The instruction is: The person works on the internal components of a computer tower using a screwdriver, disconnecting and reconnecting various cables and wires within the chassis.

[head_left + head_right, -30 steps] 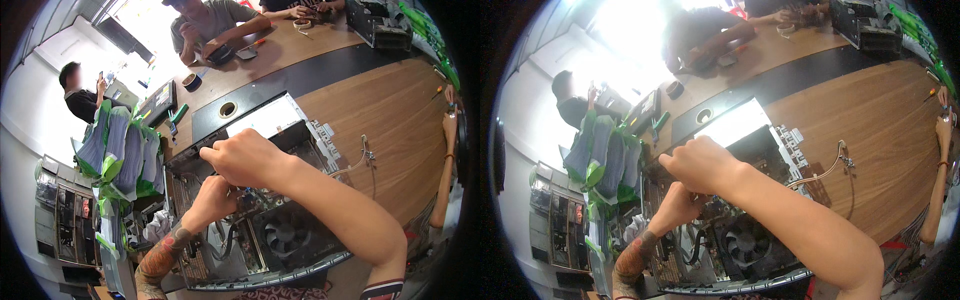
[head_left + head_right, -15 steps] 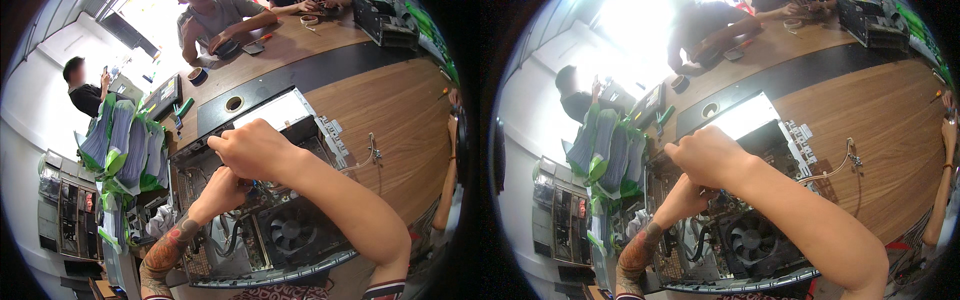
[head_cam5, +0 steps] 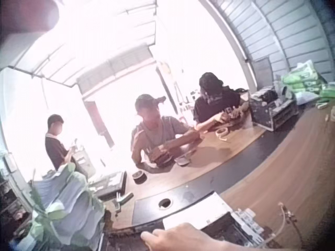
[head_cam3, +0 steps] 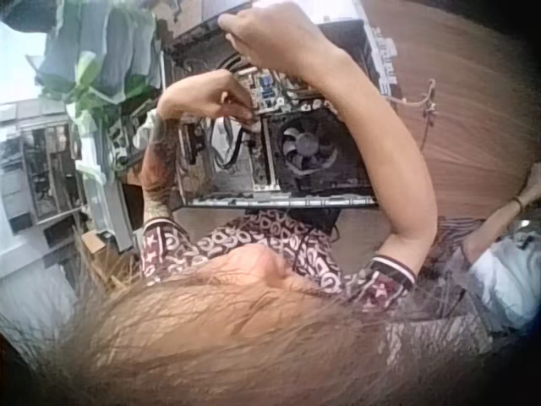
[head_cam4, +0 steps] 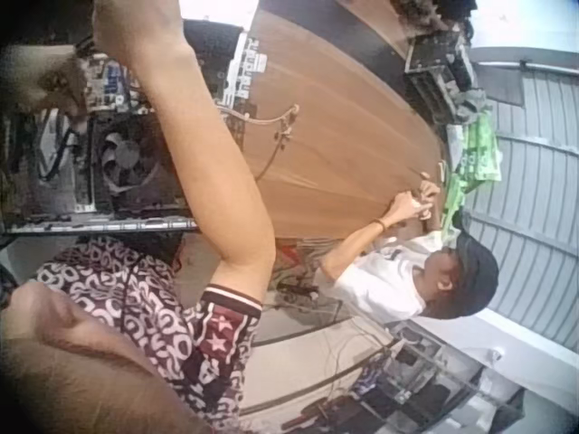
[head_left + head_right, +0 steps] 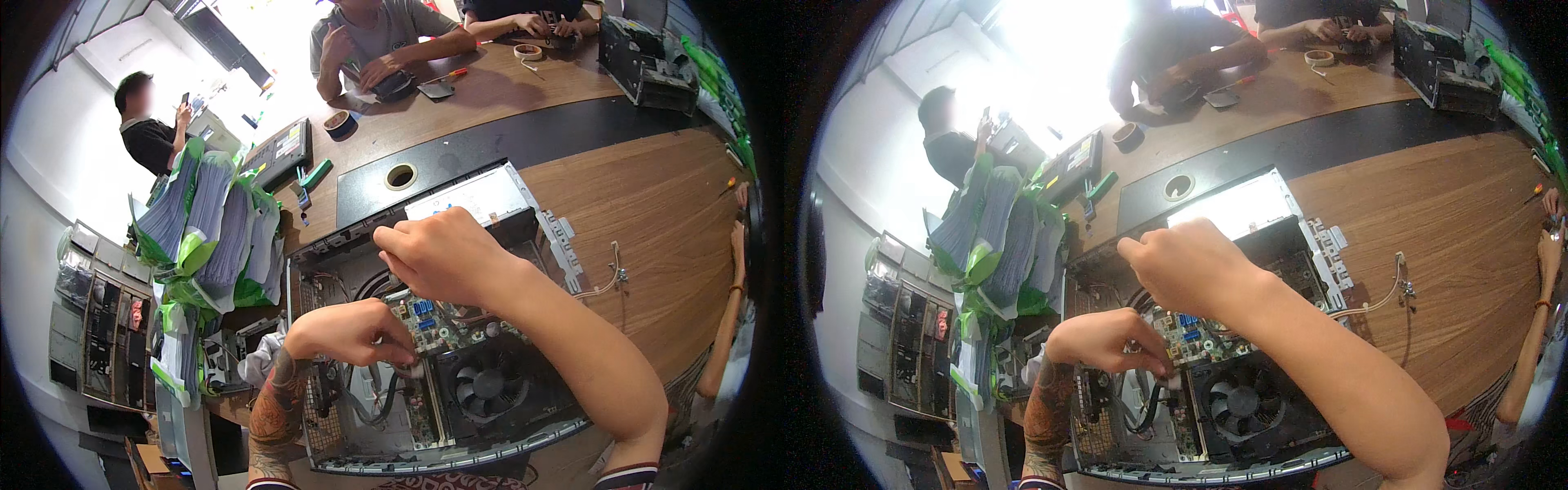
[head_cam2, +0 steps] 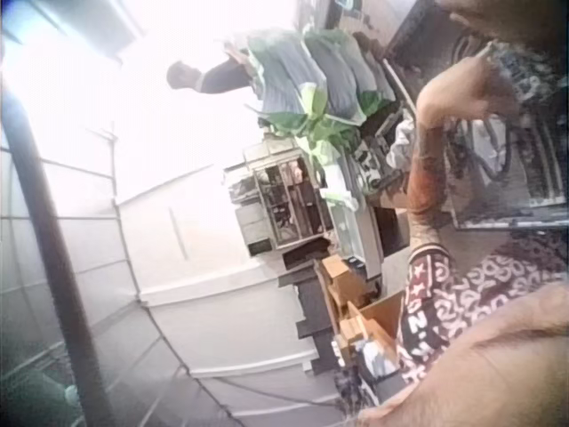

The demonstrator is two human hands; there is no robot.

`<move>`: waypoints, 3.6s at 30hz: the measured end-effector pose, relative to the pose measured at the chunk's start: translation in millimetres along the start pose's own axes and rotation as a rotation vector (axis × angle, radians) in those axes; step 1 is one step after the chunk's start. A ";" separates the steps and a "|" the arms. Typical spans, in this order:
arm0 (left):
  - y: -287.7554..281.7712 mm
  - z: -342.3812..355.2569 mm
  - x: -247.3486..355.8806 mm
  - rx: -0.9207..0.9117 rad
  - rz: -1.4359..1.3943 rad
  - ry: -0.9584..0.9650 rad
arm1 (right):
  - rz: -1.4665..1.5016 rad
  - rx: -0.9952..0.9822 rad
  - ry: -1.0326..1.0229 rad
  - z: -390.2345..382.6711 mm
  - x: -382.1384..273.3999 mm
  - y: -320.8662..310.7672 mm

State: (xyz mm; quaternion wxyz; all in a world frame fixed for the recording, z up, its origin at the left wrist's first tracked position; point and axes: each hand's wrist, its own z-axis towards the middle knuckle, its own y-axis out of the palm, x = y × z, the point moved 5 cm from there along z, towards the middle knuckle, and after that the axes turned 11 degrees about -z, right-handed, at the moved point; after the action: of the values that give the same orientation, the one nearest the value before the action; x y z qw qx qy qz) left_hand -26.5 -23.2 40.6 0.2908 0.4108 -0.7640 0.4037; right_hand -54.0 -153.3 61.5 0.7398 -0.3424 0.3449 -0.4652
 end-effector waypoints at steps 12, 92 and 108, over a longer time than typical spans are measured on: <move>3.4 -4.9 -5.0 0.240 0.583 -0.196 | -0.026 0.027 -0.010 -0.2 3.2 -1.4; -23.7 25.3 -33.6 0.916 0.702 0.104 | -0.035 0.142 -0.092 2.9 -0.2 -7.4; -19.5 27.8 -35.0 0.888 0.833 0.031 | -0.064 0.073 -0.097 6.2 -8.4 -10.1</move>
State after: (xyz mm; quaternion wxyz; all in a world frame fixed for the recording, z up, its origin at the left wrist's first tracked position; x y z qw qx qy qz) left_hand 4.5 -39.7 6.8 -0.0796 0.1536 -0.6148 0.7695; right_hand -56.2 -147.7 74.7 0.7525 -0.3481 0.2804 -0.4837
